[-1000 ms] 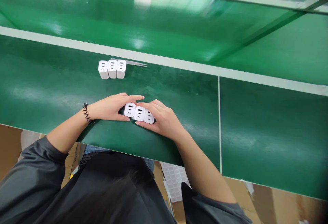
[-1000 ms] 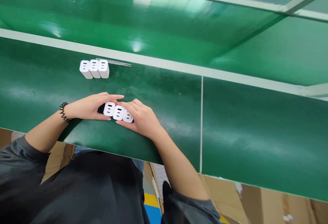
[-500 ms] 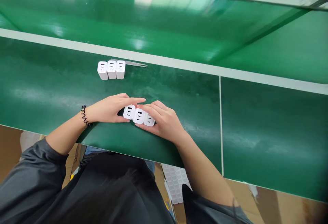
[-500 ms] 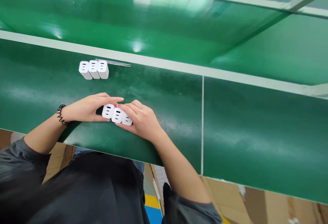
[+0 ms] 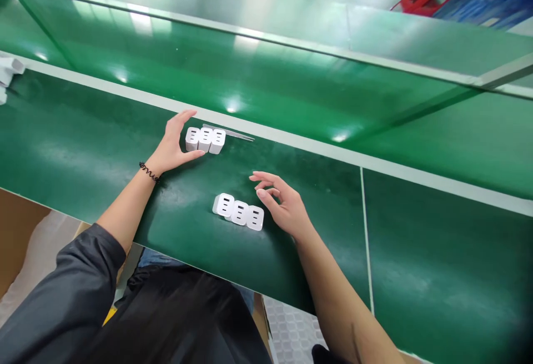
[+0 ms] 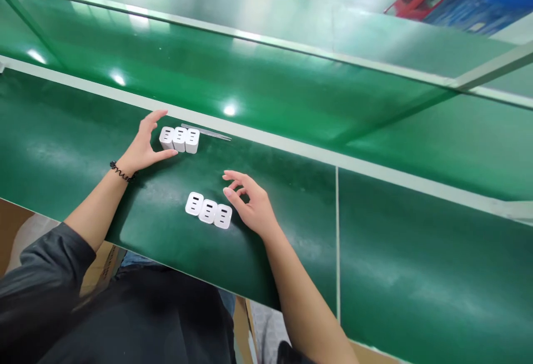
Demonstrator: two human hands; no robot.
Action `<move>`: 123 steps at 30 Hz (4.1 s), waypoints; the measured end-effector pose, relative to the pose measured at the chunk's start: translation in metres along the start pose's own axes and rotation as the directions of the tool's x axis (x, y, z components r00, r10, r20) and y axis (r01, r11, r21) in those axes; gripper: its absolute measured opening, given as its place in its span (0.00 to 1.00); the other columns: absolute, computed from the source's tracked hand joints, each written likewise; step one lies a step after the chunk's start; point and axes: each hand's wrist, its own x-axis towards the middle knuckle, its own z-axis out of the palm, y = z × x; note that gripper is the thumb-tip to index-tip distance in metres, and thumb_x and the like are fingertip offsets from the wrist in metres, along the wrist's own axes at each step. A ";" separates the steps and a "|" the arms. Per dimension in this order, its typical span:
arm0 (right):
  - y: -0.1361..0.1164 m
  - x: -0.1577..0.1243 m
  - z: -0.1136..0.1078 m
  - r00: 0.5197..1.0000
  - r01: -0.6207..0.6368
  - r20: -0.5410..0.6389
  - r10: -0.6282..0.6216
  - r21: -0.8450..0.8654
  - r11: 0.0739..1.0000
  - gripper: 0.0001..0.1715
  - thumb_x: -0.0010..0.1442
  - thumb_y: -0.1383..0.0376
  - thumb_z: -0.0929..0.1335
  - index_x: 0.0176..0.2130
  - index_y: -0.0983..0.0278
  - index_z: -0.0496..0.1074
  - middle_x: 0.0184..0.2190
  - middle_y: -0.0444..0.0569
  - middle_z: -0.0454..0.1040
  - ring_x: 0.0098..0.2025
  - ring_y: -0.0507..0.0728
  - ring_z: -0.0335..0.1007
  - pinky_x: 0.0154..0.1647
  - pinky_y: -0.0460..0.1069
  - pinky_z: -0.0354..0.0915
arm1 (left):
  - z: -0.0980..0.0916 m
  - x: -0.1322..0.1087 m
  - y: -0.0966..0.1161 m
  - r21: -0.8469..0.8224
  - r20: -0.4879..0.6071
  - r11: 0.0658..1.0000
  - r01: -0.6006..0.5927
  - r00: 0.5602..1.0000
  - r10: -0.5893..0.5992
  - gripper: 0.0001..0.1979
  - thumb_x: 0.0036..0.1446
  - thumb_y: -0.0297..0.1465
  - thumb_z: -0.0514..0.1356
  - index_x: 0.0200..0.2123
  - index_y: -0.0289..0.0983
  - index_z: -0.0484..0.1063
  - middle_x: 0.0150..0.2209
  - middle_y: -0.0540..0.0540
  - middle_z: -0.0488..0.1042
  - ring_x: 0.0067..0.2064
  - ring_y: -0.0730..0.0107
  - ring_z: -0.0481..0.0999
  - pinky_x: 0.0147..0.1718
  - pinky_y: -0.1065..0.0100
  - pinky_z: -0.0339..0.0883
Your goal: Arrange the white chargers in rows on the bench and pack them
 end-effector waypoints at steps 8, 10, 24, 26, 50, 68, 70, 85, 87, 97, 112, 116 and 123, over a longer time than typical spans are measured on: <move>0.007 0.101 0.035 0.985 0.126 0.135 -0.107 -0.141 0.982 0.42 0.57 0.55 0.72 0.66 0.59 0.58 0.61 0.58 0.67 0.45 0.60 0.72 0.43 0.59 0.73 | 0.018 0.001 -0.008 -0.211 0.146 0.962 0.172 0.979 -0.143 0.42 0.52 0.41 0.67 0.65 0.38 0.53 0.64 0.36 0.64 0.63 0.53 0.67 0.62 0.53 0.61; 0.012 0.114 0.046 0.985 0.110 0.147 -0.091 -0.131 0.985 0.43 0.56 0.56 0.71 0.66 0.60 0.58 0.61 0.58 0.68 0.42 0.59 0.72 0.42 0.58 0.72 | 0.014 0.001 -0.007 -0.246 0.173 0.953 0.180 0.975 -0.139 0.43 0.51 0.40 0.68 0.65 0.37 0.53 0.66 0.35 0.62 0.65 0.53 0.65 0.63 0.53 0.60; 0.016 0.112 0.052 0.970 0.238 0.062 -0.234 -0.055 0.970 0.23 0.57 0.56 0.72 0.51 0.58 0.68 0.45 0.51 0.76 0.43 0.60 0.73 0.43 0.56 0.70 | 0.007 -0.001 0.007 -0.118 0.251 0.980 0.157 0.960 -0.123 0.26 0.55 0.37 0.66 0.57 0.41 0.67 0.55 0.44 0.74 0.52 0.60 0.75 0.54 0.58 0.69; 0.013 0.111 0.052 0.952 0.305 -0.002 -0.307 -0.083 0.949 0.20 0.58 0.58 0.71 0.49 0.58 0.68 0.45 0.51 0.75 0.45 0.61 0.73 0.45 0.57 0.70 | 0.010 -0.001 0.012 -0.106 0.162 0.991 0.083 0.985 -0.065 0.21 0.56 0.35 0.65 0.53 0.40 0.70 0.53 0.44 0.76 0.52 0.61 0.75 0.54 0.59 0.69; 0.013 0.109 0.056 0.836 0.494 -0.135 -0.532 -0.237 0.837 0.25 0.58 0.64 0.72 0.54 0.55 0.66 0.44 0.50 0.73 0.45 0.60 0.73 0.43 0.57 0.72 | 0.019 -0.003 0.010 -0.063 -0.043 0.979 -0.192 0.981 0.189 0.19 0.58 0.27 0.64 0.53 0.39 0.71 0.51 0.45 0.78 0.53 0.66 0.75 0.53 0.65 0.70; 0.013 0.110 0.055 0.905 0.417 -0.044 -0.423 -0.107 0.903 0.19 0.58 0.61 0.72 0.49 0.57 0.68 0.42 0.48 0.77 0.44 0.60 0.75 0.43 0.56 0.72 | 0.010 -0.003 0.012 -0.084 0.153 0.995 0.062 0.987 -0.048 0.22 0.55 0.35 0.65 0.54 0.41 0.70 0.51 0.46 0.77 0.48 0.64 0.76 0.48 0.64 0.70; 0.012 0.109 0.055 0.908 0.411 -0.042 -0.417 -0.104 0.906 0.19 0.58 0.60 0.72 0.49 0.57 0.68 0.42 0.48 0.77 0.43 0.60 0.75 0.42 0.56 0.72 | 0.010 -0.003 0.011 -0.084 0.164 0.994 0.075 0.985 -0.061 0.22 0.55 0.36 0.65 0.54 0.41 0.70 0.50 0.47 0.77 0.48 0.64 0.76 0.48 0.64 0.70; 0.021 0.109 0.051 0.936 0.304 0.190 -0.295 -0.017 0.953 0.39 0.56 0.55 0.72 0.62 0.57 0.59 0.53 0.52 0.73 0.38 0.57 0.72 0.46 0.58 0.70 | 0.011 -0.003 0.005 0.041 0.165 0.989 -0.143 0.977 0.135 0.33 0.55 0.38 0.68 0.62 0.40 0.62 0.61 0.39 0.68 0.61 0.54 0.66 0.60 0.52 0.63; 0.020 0.109 0.049 0.922 0.337 0.193 -0.335 0.023 0.941 0.38 0.56 0.60 0.70 0.63 0.57 0.59 0.54 0.53 0.72 0.37 0.56 0.71 0.44 0.56 0.71 | 0.014 -0.004 0.006 0.099 0.134 0.972 -0.212 0.971 0.198 0.32 0.57 0.41 0.67 0.62 0.41 0.63 0.61 0.39 0.67 0.61 0.54 0.66 0.61 0.52 0.63; 0.023 0.112 0.049 0.965 0.148 0.177 -0.195 0.246 0.958 0.42 0.46 0.72 0.62 0.61 0.60 0.62 0.57 0.53 0.72 0.35 0.53 0.78 0.49 0.56 0.73 | 0.022 -0.003 0.007 0.406 0.100 0.887 -0.221 0.975 0.197 0.25 0.61 0.50 0.61 0.55 0.41 0.73 0.47 0.43 0.78 0.45 0.60 0.76 0.44 0.62 0.69; 0.047 0.106 0.044 0.977 0.202 0.080 -0.196 -0.086 0.976 0.17 0.59 0.57 0.66 0.47 0.57 0.75 0.41 0.52 0.81 0.41 0.62 0.81 0.49 0.61 0.76 | -0.181 -0.031 -0.104 0.549 -0.470 0.588 0.594 0.801 -0.370 0.22 0.63 0.41 0.62 0.55 0.35 0.70 0.54 0.37 0.74 0.57 0.56 0.70 0.49 0.63 0.67; 0.058 0.106 0.045 0.954 0.298 0.048 -0.294 -0.170 0.939 0.12 0.60 0.57 0.66 0.42 0.53 0.77 0.41 0.51 0.81 0.38 0.63 0.81 0.44 0.60 0.78 | -0.255 -0.054 -0.140 0.492 -0.642 0.467 0.735 0.669 -0.375 0.18 0.64 0.40 0.61 0.51 0.33 0.71 0.51 0.38 0.74 0.53 0.58 0.73 0.50 0.57 0.69; 0.036 0.102 0.048 0.942 0.331 0.009 -0.336 -0.190 0.924 0.09 0.61 0.63 0.67 0.40 0.56 0.77 0.40 0.50 0.80 0.41 0.62 0.80 0.44 0.59 0.77 | -0.300 -0.056 -0.153 0.436 -0.716 0.469 0.768 0.612 -0.336 0.31 0.62 0.56 0.51 0.43 0.33 0.74 0.42 0.42 0.77 0.48 0.58 0.77 0.50 0.50 0.71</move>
